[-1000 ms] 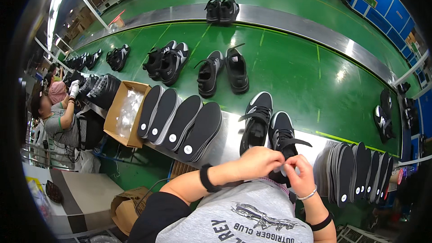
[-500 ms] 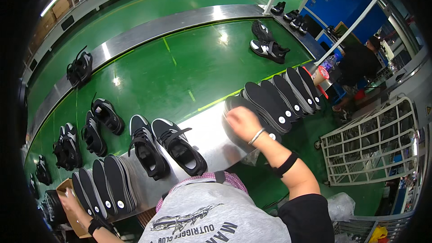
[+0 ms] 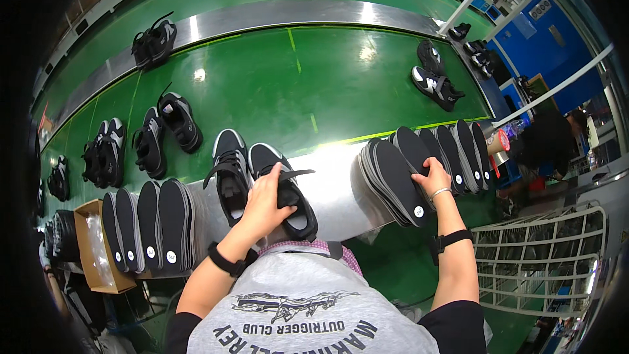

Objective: Insert insoles into finished shoes on a conveyor belt assembly line.

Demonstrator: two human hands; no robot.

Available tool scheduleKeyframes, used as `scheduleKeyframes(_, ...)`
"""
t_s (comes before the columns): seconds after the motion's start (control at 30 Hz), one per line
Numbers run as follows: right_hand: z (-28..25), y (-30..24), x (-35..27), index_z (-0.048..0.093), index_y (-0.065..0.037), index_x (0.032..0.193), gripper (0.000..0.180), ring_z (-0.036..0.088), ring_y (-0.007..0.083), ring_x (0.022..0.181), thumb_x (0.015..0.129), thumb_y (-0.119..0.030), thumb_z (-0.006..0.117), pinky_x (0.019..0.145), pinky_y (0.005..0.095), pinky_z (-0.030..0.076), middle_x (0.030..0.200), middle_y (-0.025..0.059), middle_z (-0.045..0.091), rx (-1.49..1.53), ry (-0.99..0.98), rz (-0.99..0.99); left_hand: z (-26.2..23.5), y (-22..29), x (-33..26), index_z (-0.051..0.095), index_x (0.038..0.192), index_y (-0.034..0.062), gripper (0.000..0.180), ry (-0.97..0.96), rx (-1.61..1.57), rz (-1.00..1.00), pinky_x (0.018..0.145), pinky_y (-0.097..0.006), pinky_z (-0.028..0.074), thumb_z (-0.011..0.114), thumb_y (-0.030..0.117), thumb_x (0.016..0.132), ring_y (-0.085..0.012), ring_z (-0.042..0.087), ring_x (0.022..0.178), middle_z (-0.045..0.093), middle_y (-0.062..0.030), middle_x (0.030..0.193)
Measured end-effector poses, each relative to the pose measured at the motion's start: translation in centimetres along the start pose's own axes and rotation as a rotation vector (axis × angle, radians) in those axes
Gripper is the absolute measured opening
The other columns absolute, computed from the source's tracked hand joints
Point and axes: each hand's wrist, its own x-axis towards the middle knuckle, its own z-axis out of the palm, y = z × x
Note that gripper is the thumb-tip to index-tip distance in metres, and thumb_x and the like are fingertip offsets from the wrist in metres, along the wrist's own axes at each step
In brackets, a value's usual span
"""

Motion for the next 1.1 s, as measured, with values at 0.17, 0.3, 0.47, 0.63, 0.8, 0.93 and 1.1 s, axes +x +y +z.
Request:
scheduleKeyframes(0.17, -2.2, 0.9, 0.4, 0.052, -0.006, 0.083, 0.033, 0.054, 0.024, 0.082, 0.064, -0.026, 0.071, 0.071, 0.0349, 0.042, 0.082, 0.0074, 0.055, 0.24, 0.277, -0.04, 0.4, 0.0, 1.4, 0.047, 0.089, 0.004, 0.032, 0.063, 0.021, 0.036, 0.076, -0.038, 0.04, 0.067, 0.011, 0.065, -0.0322, 0.05, 0.088, 0.054, -0.014, 0.088)
scheduleKeyframes(0.3, -8.2, -8.8, -3.9, 0.055, -0.002, 0.08, 0.018, 0.054, 0.0107, 0.055, 0.078, -0.019, 0.059, 0.05, 0.0244, 0.047, 0.065, 0.0026, 0.053, 1.163, -0.381, -0.078, 0.8, -1.3, 2.6, 0.043, 0.087, 0.0026, 0.027, 0.261, -0.094, -0.083, 0.055, -0.043, 0.043, 0.06, 0.019, 0.075, -0.0366, 0.057, 0.063, 0.058, -0.0163, 0.066)
scheduleKeyframes(0.47, -5.9, -17.4, -8.4, 0.063, -0.001, 0.074, 0.022, 0.055, 0.0093, 0.06, 0.075, -0.023, 0.06, 0.052, 0.0226, 0.044, 0.061, 0.0032, 0.056, 0.694, -1.186, -0.102, 1.7, -1.1, 3.3, 0.042, 0.086, 0.0021, 0.028, 0.24, -0.162, -0.211, 0.059, -0.041, 0.043, 0.061, 0.02, 0.075, -0.0358, 0.056, 0.067, 0.057, -0.0175, 0.069)
scheduleKeyframes(0.63, 1.0, -21.4, -9.0, 0.062, -0.003, 0.067, 0.025, 0.058, 0.0246, 0.062, 0.069, -0.027, 0.057, 0.059, 0.0339, 0.045, 0.064, 0.0123, 0.059, 0.157, -0.738, -0.506, 2.7, -0.5, 3.3, 0.042, 0.084, 0.0015, 0.027, 0.252, -0.173, -0.169, 0.058, -0.039, 0.043, 0.061, 0.018, 0.075, -0.0349, 0.056, 0.066, 0.057, -0.0165, 0.069)
scheduleKeyframes(0.8, 3.6, -22.1, -9.8, 0.059, -0.004, 0.07, 0.024, 0.057, 0.0282, 0.067, 0.068, -0.028, 0.058, 0.059, 0.039, 0.044, 0.07, 0.0135, 0.057, -0.197, -0.305, -0.73, 2.6, 0.0, 3.2, 0.042, 0.087, 0.0019, 0.027, 0.233, -0.16, -0.203, 0.06, -0.042, 0.043, 0.059, 0.019, 0.076, -0.0373, 0.056, 0.068, 0.058, -0.0188, 0.071)
scheduleKeyframes(0.93, -1.6, -21.4, -10.9, 0.054, -0.005, 0.094, 0.035, 0.057, 0.0288, 0.081, 0.069, -0.029, 0.058, 0.065, 0.0398, 0.044, 0.091, 0.0144, 0.054, -0.368, -0.456, -0.739, 2.6, -0.2, 3.1, 0.043, 0.091, 0.0024, 0.026, 0.238, -0.154, -0.227, 0.06, -0.045, 0.044, 0.057, 0.019, 0.077, -0.0389, 0.057, 0.068, 0.058, -0.0201, 0.071)
scheduleKeyframes(1.1, -0.9, -21.6, -11.1, 0.06, -0.005, 0.083, 0.018, 0.058, 0.0263, 0.08, 0.072, -0.017, 0.053, 0.065, 0.0382, 0.047, 0.086, 0.0126, 0.056, -0.382, -0.501, -0.687, 2.9, -0.2, 3.2, 0.043, 0.091, 0.0021, 0.026, 0.229, -0.165, -0.227, 0.06, -0.045, 0.044, 0.057, 0.019, 0.077, -0.0386, 0.057, 0.068, 0.059, -0.0201, 0.071)
